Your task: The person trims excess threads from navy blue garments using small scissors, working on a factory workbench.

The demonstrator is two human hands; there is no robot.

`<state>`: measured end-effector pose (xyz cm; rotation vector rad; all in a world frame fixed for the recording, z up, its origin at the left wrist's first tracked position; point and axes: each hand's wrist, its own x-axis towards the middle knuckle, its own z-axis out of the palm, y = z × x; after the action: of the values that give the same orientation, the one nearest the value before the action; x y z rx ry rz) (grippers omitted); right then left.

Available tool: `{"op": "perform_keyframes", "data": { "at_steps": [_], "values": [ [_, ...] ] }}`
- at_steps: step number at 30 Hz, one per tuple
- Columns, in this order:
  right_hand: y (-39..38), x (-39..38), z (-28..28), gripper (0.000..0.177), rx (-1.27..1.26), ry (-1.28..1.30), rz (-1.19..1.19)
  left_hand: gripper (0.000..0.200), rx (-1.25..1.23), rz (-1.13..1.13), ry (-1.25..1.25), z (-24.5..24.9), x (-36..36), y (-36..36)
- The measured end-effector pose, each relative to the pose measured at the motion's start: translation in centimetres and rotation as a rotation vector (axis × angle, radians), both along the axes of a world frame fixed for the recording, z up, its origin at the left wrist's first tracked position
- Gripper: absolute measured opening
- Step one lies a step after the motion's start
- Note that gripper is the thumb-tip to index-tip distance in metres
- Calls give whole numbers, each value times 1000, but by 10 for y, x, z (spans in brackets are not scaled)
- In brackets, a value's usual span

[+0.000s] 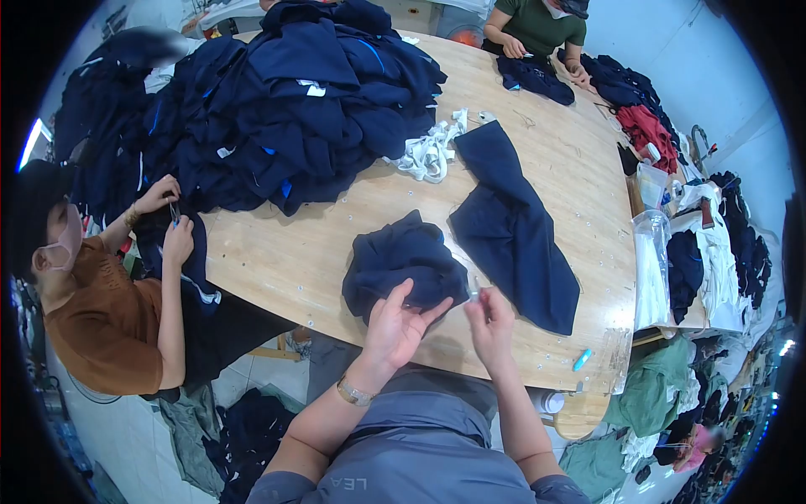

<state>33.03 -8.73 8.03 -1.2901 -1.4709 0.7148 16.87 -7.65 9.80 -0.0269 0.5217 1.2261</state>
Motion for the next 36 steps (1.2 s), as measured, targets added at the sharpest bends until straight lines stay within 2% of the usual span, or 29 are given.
{"op": "perform_keyframes", "data": {
  "at_steps": [2,5,6,9,10,16,20,22,25,26,29,32,35,36],
  "values": [
    [5,2,-4,25,-103,345,13,25,7,-5,1,1,-2,0],
    [13,-8,19,32,-130,220,52,33,80,-36,50,-2,-1,-1],
    [15,-12,27,29,-149,181,59,34,78,-35,75,-3,1,-2],
    [27,-18,-1,16,-213,221,163,33,77,-18,121,-4,2,-3],
    [25,-19,0,8,-308,356,130,33,82,-4,115,-5,1,-3],
    [17,-23,-7,9,-405,572,35,31,107,59,146,-7,-1,1],
    [13,-26,10,7,-166,404,-22,31,136,45,200,-6,-1,2],
    [10,-23,14,14,-78,238,-7,30,134,53,210,-1,2,2],
    [9,-20,17,27,40,-3,146,25,133,36,198,-6,4,2],
    [9,-16,19,35,-16,-94,217,23,131,28,191,-10,3,1],
    [8,-22,17,25,67,-55,223,24,250,-23,168,-27,-4,-1],
    [1,-24,22,15,-51,46,154,25,268,20,268,-16,2,-1],
    [2,-11,-8,21,-34,135,122,26,183,54,227,-6,3,1],
    [0,-11,1,27,-54,86,90,26,184,53,227,-7,2,1]
  ]
}}
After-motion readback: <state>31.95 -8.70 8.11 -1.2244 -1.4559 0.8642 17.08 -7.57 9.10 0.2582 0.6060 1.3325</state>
